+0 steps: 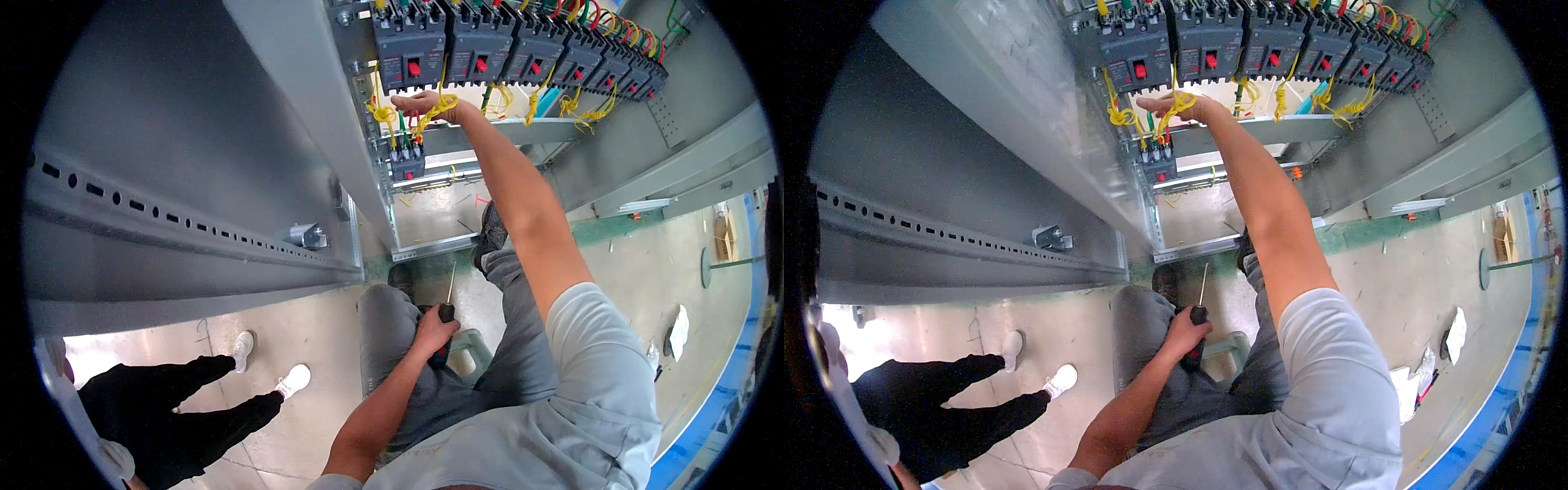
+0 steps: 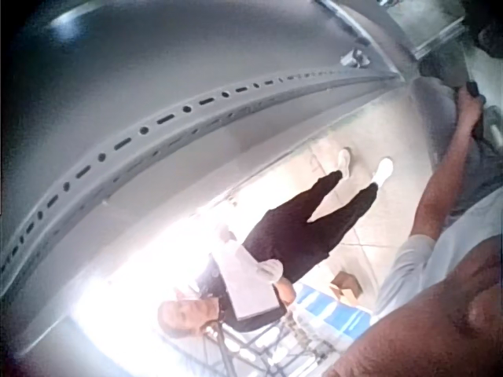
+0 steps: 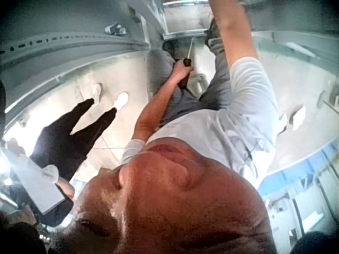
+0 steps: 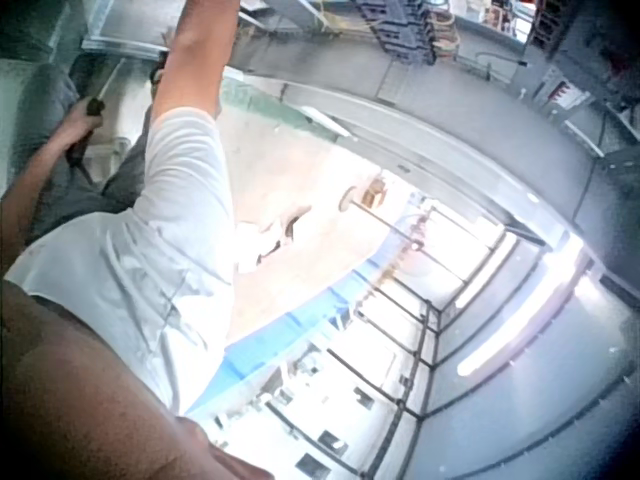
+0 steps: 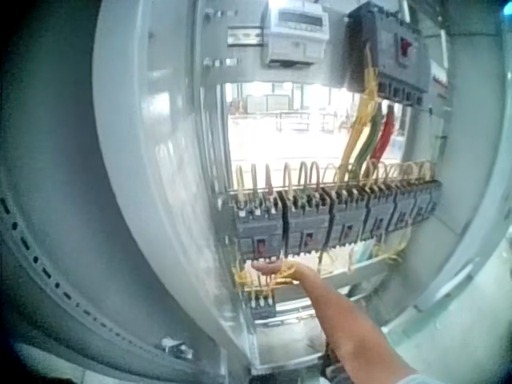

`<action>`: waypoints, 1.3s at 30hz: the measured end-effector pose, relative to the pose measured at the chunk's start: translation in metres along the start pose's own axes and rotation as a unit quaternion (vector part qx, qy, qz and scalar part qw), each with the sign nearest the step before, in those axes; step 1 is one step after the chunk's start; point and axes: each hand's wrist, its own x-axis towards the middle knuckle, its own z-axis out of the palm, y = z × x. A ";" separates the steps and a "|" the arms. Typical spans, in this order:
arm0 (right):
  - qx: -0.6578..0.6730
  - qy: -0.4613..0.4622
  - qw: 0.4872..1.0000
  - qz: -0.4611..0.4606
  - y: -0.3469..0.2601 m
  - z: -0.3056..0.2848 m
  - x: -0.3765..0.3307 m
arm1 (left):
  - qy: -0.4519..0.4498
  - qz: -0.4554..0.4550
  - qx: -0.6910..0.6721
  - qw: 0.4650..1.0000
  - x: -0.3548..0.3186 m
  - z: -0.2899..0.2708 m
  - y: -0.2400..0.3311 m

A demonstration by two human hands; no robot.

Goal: The person uses a power drill to tighten screws on electrical components inside an open panel. They manipulate various colored wires and secure connections while seated on a stool.

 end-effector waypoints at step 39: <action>0.132 0.103 0.986 -0.005 -0.015 0.023 -0.033 | -0.020 -0.005 0.016 1.000 0.000 0.001 0.007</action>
